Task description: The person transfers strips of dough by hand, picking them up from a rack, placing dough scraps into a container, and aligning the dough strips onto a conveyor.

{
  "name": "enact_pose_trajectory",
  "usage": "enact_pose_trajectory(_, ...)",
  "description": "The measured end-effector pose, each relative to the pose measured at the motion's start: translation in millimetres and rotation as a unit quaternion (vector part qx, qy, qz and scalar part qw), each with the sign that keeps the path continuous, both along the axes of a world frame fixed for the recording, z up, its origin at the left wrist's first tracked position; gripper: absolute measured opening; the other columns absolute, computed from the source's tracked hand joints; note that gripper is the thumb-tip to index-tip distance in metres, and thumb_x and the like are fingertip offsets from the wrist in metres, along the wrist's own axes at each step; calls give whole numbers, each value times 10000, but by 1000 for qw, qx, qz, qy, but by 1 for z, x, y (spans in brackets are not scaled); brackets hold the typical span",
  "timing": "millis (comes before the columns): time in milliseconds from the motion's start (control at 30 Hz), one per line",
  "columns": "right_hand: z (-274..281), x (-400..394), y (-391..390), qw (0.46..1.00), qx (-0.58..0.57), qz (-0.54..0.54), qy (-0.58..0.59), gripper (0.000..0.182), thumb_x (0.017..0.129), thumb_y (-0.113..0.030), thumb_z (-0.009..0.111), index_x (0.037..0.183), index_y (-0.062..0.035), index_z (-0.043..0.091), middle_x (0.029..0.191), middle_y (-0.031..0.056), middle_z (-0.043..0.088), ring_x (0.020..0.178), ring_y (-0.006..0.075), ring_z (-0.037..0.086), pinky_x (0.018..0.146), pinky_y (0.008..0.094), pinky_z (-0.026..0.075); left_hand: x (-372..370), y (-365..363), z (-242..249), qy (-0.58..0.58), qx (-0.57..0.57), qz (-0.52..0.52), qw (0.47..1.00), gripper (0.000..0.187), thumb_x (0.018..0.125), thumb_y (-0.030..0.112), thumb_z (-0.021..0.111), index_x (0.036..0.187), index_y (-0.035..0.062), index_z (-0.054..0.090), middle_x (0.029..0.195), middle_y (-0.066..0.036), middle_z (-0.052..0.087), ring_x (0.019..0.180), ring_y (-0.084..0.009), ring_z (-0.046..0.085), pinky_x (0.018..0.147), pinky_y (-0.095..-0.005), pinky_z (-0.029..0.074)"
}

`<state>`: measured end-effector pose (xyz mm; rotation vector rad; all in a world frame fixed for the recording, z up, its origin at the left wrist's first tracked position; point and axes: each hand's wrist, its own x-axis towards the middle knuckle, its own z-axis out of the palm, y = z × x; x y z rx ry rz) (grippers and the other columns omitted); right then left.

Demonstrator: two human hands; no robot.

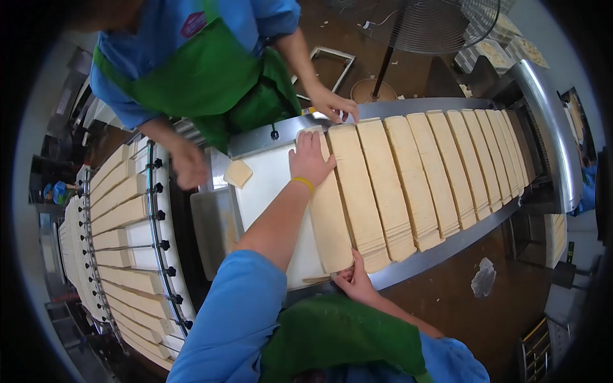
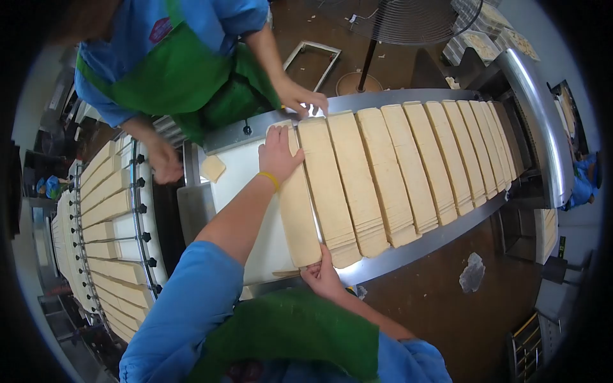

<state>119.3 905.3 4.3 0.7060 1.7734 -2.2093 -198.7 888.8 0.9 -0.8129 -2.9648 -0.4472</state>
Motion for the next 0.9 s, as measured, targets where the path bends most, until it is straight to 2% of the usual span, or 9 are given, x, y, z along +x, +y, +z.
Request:
enact_pose_trajectory(167,6,-9,10,989,118,94,7,781,817,-107,669,1411,9,175,905,112,566,721,152,571,664,271,484,-3,-52,22,-41,-97,103,989,729,752,431,619,1332,37,417,1357,-128,433,1338,-257,315,1085,-511,246)
enact_pose_trajectory(200,8,-16,12,979,161,121,15,777,810,-130,682,1404,11,201,911,134,577,721,180,586,668,290,493,1,-75,13,143,-52,129,980,735,741,439,623,1315,23,428,1300,-135,471,1292,-280,363,1082,-519,240)
enact_pose_trajectory(233,16,-26,14,973,176,150,10,788,797,-167,698,1396,11,219,934,160,579,750,219,596,695,317,499,2,-102,21,34,-68,136,988,766,717,470,658,1289,7,445,1260,-146,495,1233,-306,414,1057,-531,266)
enact_pose_trajectory(367,22,-47,12,931,276,236,29,861,750,-298,745,1388,-1,249,1048,273,557,898,363,601,810,414,498,30,-201,71,-98,-98,320,937,773,670,541,740,1155,-19,518,1146,-199,548,1071,-358,529,895,-455,448)
enact_pose_trajectory(433,31,-54,8,900,333,282,-13,926,707,-371,776,1391,-30,253,1132,359,490,1027,454,548,916,452,458,49,-257,53,-93,-60,285,952,725,674,520,760,1095,-27,539,1066,-205,578,1020,-364,561,856,-431,472)
enact_pose_trajectory(567,38,-58,5,882,368,293,34,959,642,-378,822,1368,-35,298,1171,358,452,1124,455,483,962,452,426,127,-296,51,-133,193,332,914,639,673,452,804,1014,-32,563,954,-204,616,935,-355,608,816,-415,485)
enact_pose_trajectory(667,32,-59,6,888,345,288,98,926,621,-328,838,1346,-30,346,1208,320,445,1149,424,472,965,451,425,158,-316,34,-80,241,354,900,627,671,420,820,1016,-28,548,943,-208,629,887,-344,625,773,-407,491)
enact_pose_trajectory(700,33,-57,1,863,405,264,150,874,610,-268,845,1321,-44,389,1194,258,459,1139,396,481,967,438,424,165,-319,37,-73,265,360,891,610,680,418,814,1020,-12,548,943,-196,638,885,-334,630,763,-409,492)
enact_pose_trajectory(900,69,-57,-66,847,380,266,260,816,618,-209,841,1297,-72,408,1144,199,446,1076,350,488,952,414,427,192,-388,98,62,276,378,882,573,703,439,787,1027,20,568,929,-186,643,874,-355,625,758,-421,493)
